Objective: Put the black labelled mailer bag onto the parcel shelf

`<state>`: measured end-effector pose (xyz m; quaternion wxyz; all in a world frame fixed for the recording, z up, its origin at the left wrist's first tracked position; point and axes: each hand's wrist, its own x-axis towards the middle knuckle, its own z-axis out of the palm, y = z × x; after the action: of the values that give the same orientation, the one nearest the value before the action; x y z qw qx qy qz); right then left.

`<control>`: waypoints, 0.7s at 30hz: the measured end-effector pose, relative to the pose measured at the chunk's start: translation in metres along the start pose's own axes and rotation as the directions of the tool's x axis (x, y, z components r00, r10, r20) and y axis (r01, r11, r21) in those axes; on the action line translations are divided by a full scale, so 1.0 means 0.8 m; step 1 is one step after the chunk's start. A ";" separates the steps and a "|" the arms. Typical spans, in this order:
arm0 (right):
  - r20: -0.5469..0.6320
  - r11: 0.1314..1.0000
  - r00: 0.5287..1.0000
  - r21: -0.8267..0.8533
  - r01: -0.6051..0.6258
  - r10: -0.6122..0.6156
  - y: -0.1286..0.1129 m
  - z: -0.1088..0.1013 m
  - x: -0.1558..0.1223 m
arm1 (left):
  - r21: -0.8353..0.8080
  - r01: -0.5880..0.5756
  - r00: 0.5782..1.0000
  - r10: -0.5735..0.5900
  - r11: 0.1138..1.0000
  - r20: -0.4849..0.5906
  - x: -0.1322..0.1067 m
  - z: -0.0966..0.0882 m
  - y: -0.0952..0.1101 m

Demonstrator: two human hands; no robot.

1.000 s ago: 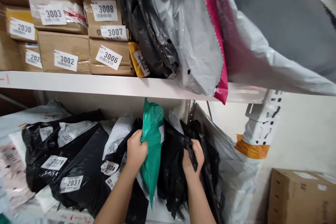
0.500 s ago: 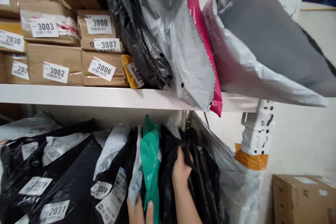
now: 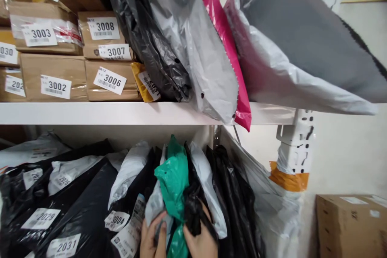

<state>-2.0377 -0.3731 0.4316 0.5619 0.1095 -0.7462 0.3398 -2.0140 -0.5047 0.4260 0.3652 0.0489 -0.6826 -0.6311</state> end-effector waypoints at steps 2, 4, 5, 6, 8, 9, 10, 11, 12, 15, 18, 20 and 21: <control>-0.034 0.998 0.998 0.039 -0.044 0.045 0.009 0.000 0.007 | 0.130 -0.089 0.996 0.091 0.988 -0.007 0.017 -0.010 0.015; -0.063 0.984 0.986 0.101 -0.145 0.151 0.010 0.002 0.024 | 0.199 -0.127 0.992 0.124 0.972 0.028 0.037 -0.016 0.027; -0.085 0.978 0.980 0.124 -0.167 0.178 0.006 0.006 0.035 | 0.212 -0.136 0.991 0.135 0.968 0.022 0.047 -0.017 0.033; -0.108 0.976 0.977 0.142 -0.165 0.181 0.000 0.011 0.048 | 0.208 -0.149 0.988 0.152 0.967 -0.001 0.056 -0.017 0.040; -0.131 0.981 0.982 0.158 -0.115 0.136 -0.018 0.024 0.073 | 0.164 -0.152 0.986 0.160 0.975 -0.037 0.069 -0.013 0.057; -0.112 0.984 0.989 0.157 -0.080 0.098 -0.027 0.030 0.082 | 0.132 -0.144 0.989 0.148 0.981 -0.016 0.071 -0.010 0.066; -0.072 0.987 0.996 0.156 -0.043 0.054 -0.036 0.034 0.088 | 0.107 -0.128 0.992 0.126 0.986 0.025 0.071 -0.007 0.075; -0.025 0.988 1.000 0.153 -0.008 0.012 -0.042 0.035 0.088 | 0.102 -0.107 0.993 0.101 0.989 0.066 0.069 -0.004 0.083; 0.029 0.989 0.999 0.150 0.017 -0.021 -0.045 0.032 0.082 | 0.121 -0.090 0.993 0.079 0.989 0.092 0.065 -0.002 0.088; 0.151 0.983 0.986 0.179 0.043 -0.071 -0.028 0.015 0.029 | 0.255 -0.116 0.991 0.095 0.960 0.093 0.051 -0.002 0.086; 0.115 0.981 0.990 0.165 -0.105 0.087 0.017 0.002 -0.050 | 0.345 -0.194 0.979 0.160 0.919 0.124 0.043 -0.013 0.060; 0.064 0.943 0.962 0.190 -0.274 0.266 0.049 0.003 -0.085 | 0.364 -0.217 0.974 0.176 0.906 0.143 0.040 -0.019 0.036; 0.028 0.915 0.938 0.216 -0.342 0.344 0.062 0.005 -0.092 | 0.374 -0.229 0.972 0.190 0.899 0.139 0.038 -0.019 0.025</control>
<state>-2.0424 -0.3550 0.3452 0.4819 0.0359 -0.7094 0.5131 -2.0196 -0.5292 0.4560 0.3799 0.0149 -0.8124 -0.4422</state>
